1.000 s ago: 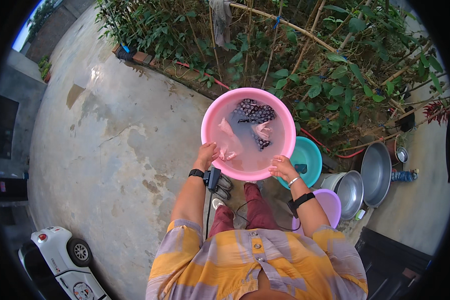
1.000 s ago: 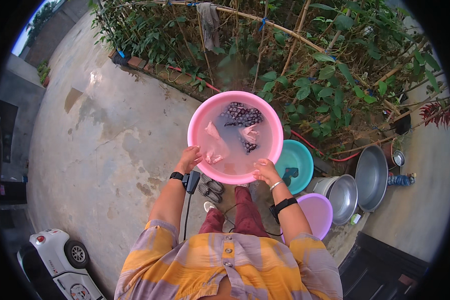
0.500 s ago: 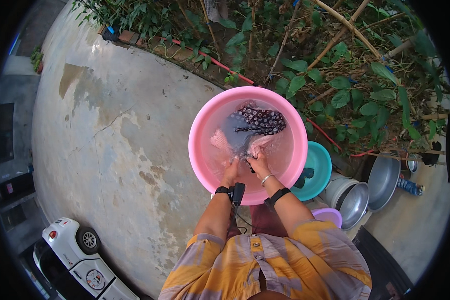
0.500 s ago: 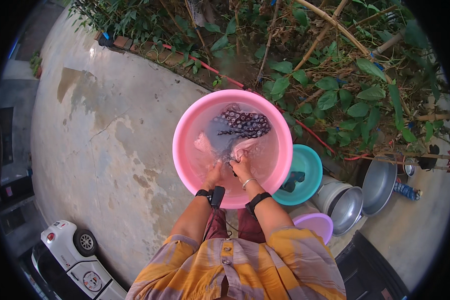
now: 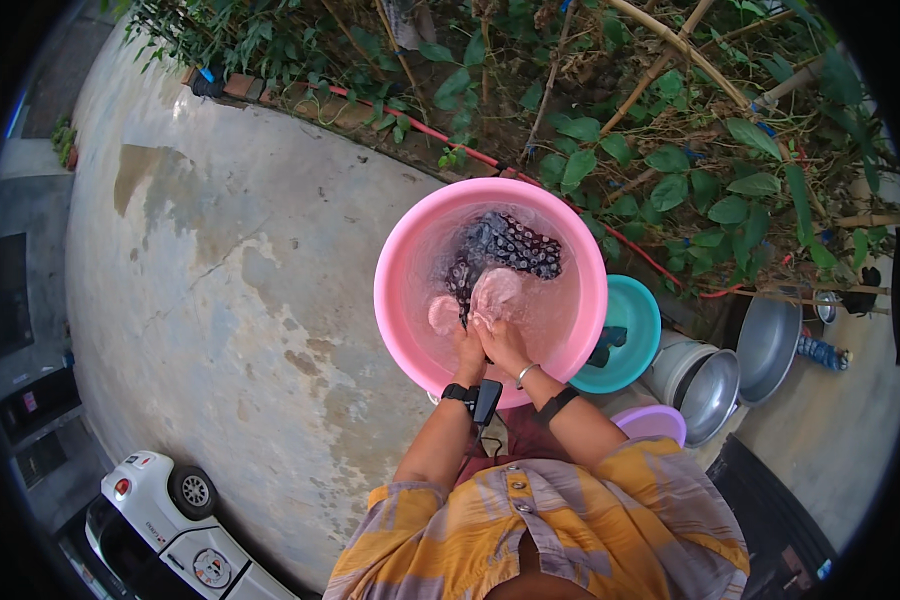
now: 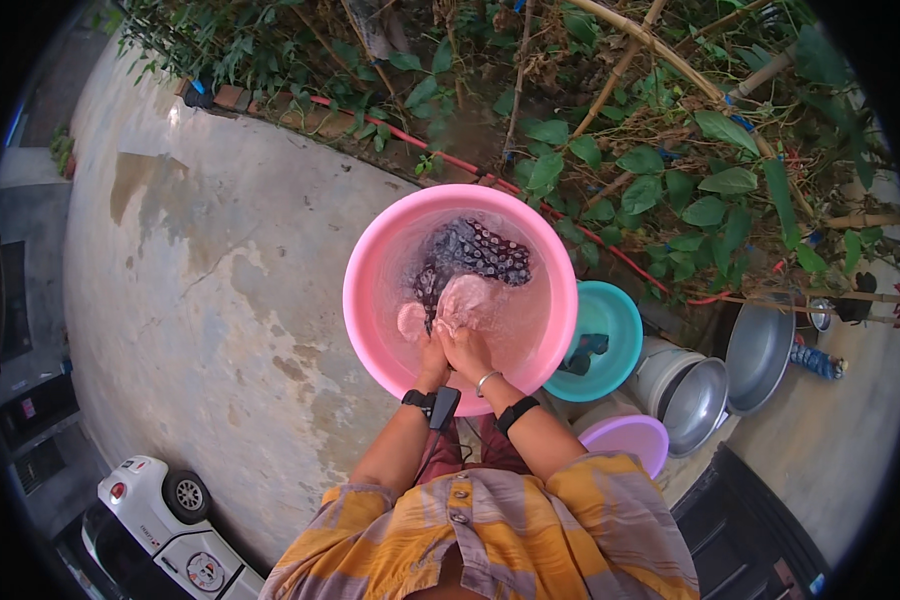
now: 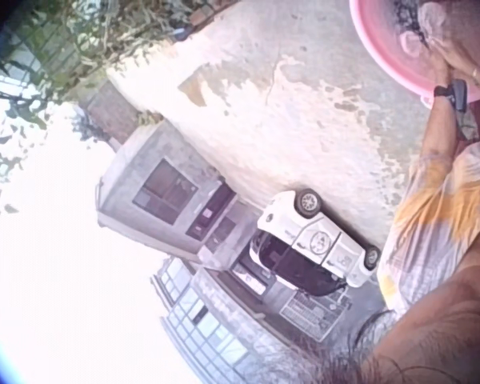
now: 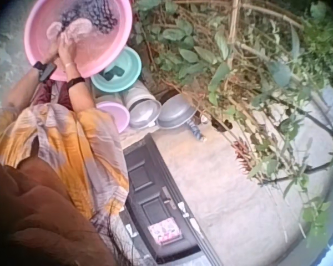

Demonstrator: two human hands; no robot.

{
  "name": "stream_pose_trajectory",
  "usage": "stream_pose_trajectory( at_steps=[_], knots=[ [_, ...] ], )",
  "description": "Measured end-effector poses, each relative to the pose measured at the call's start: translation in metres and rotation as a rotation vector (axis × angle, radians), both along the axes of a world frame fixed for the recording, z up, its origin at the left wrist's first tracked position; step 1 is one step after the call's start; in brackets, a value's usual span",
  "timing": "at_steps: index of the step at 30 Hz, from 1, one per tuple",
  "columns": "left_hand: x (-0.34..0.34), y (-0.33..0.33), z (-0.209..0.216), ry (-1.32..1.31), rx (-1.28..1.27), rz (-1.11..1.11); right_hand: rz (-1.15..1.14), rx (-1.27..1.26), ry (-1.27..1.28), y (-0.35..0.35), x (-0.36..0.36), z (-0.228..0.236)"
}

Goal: The person washes a shirt and patterned laundry items by hand in basins, hangs the shirt and laundry on hangers on an outdoor rack, hangs a towel on the rack, and wipes a door handle with a cloth.

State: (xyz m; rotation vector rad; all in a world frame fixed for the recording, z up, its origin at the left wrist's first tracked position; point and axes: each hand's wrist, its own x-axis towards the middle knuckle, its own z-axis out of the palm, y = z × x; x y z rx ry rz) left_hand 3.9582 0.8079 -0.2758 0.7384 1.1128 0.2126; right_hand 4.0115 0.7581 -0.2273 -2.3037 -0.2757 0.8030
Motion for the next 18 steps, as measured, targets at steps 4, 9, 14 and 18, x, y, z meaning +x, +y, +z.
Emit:
stream_pose_trajectory(
  at_steps=[4, 9, 14, 18],
  knots=[
    [-0.004, 0.017, 0.006, 0.239, 0.462, -0.373, -0.212, 0.147, 0.18, 0.004, 0.005, -0.018],
    [-0.016, 0.028, 0.014, 0.13, 0.582, -0.461, 0.227, -0.149, 0.339, 0.002, 0.045, 0.004],
    [-0.046, 0.032, -0.009, 0.145, 0.906, -0.676, -0.065, -0.249, -0.247, -0.001, 0.09, 0.002],
    [-0.051, 0.031, -0.03, 0.27, 0.684, -0.586, 0.076, -0.371, -0.171, 0.005, 0.095, -0.034]
  ],
)
